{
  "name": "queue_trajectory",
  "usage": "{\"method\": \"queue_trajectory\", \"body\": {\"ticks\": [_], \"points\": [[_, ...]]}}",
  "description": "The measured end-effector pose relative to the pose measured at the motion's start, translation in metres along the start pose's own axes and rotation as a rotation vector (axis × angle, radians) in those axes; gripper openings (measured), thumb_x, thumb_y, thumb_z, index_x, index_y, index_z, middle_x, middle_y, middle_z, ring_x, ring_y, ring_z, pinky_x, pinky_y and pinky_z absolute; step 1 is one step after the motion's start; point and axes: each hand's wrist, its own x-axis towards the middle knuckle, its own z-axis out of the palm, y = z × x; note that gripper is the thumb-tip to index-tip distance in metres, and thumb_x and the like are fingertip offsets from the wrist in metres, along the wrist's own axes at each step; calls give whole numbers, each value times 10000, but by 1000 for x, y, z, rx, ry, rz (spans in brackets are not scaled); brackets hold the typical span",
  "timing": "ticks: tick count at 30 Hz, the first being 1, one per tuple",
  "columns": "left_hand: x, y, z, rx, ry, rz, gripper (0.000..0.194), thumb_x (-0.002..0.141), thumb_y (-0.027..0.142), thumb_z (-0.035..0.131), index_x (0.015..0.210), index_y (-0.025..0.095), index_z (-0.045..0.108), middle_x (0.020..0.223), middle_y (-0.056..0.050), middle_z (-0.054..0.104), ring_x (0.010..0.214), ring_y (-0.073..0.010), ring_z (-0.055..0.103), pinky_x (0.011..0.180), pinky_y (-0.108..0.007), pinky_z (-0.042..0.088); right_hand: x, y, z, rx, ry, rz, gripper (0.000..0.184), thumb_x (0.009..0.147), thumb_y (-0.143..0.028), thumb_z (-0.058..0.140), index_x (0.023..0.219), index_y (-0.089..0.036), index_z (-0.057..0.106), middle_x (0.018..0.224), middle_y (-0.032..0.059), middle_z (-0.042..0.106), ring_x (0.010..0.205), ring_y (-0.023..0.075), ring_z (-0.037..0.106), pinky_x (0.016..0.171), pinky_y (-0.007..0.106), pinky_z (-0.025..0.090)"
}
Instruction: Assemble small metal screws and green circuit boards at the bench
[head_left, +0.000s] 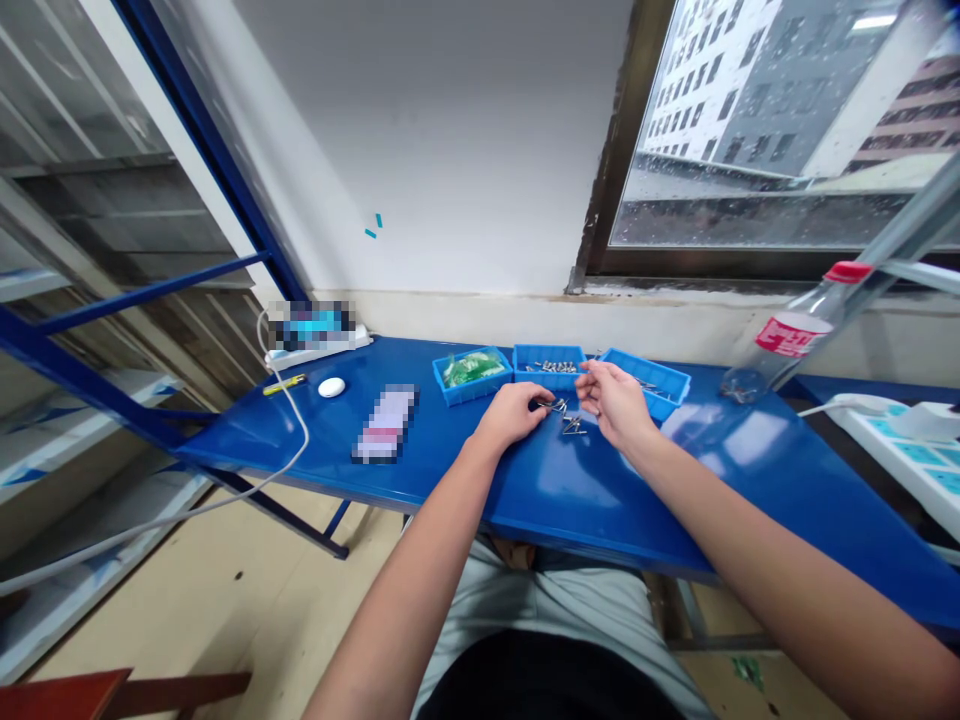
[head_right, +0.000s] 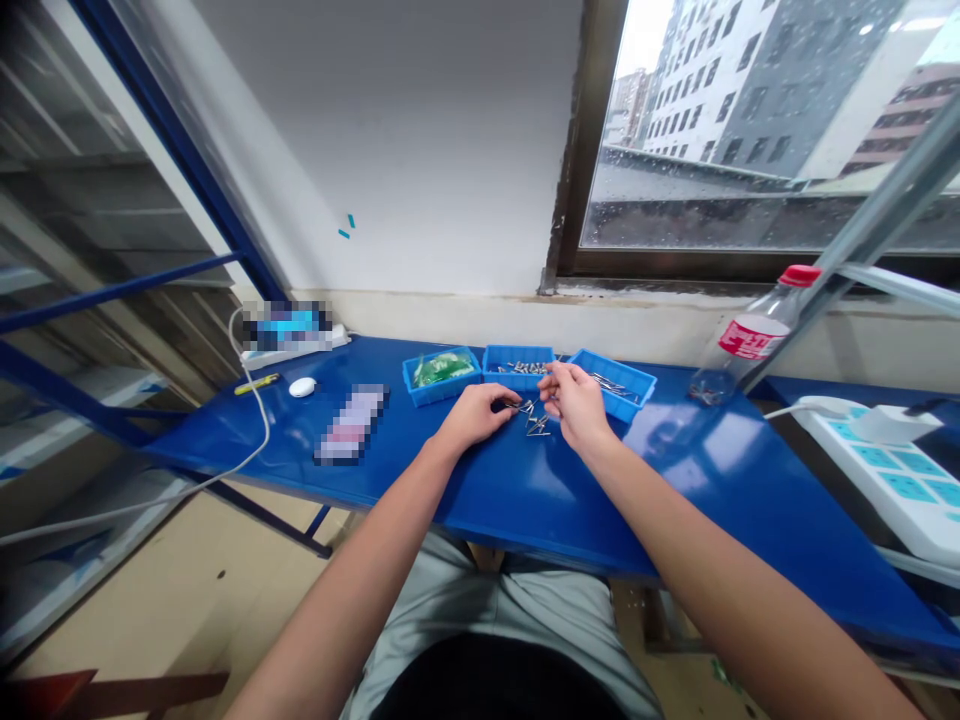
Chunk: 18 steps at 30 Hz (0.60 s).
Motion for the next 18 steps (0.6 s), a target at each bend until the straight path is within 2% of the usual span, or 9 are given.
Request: {"method": "queue_trajectory", "body": {"ticks": [4,8,11,14,18], "points": [[0,-1,-1,5,23,-23,297,800,64,669,1042,182,796,1047,-61,802,943,-211,741,930,-334,576,0,-1,0,-40,5,35,465,869,-686,650,882,-228,570,756,65,704,534,154,608,351,218,338],[0,-2,-1,-33,26,-61,349,774,17,654,1054,175,790,1050,-70,795,924,-203,738,909,-331,593,-3,-2,4,-188,-81,-4,474,839,-673,707,901,-208,642,763,59,711,545,149,618,372,214,342],[1,-2,0,-129,63,-104,357,768,-18,644,1045,159,783,1041,-82,794,910,-195,745,882,-326,609,-5,-1,6,-356,-132,-128,436,889,-644,665,904,-208,667,777,54,726,577,159,642,455,245,439],[2,-2,0,-255,141,-135,328,789,-7,654,1049,154,772,1030,-85,797,894,-191,757,886,-341,620,-6,0,4,-572,-148,-318,319,939,-529,634,943,-215,688,838,65,747,688,201,693,622,322,545],[4,-2,0,-466,224,-176,284,830,108,723,1108,159,745,1120,-106,787,939,-209,766,898,-364,626,-8,-1,4,-862,-213,-593,139,922,-304,630,994,-227,720,977,77,754,854,241,698,774,381,552]]}}
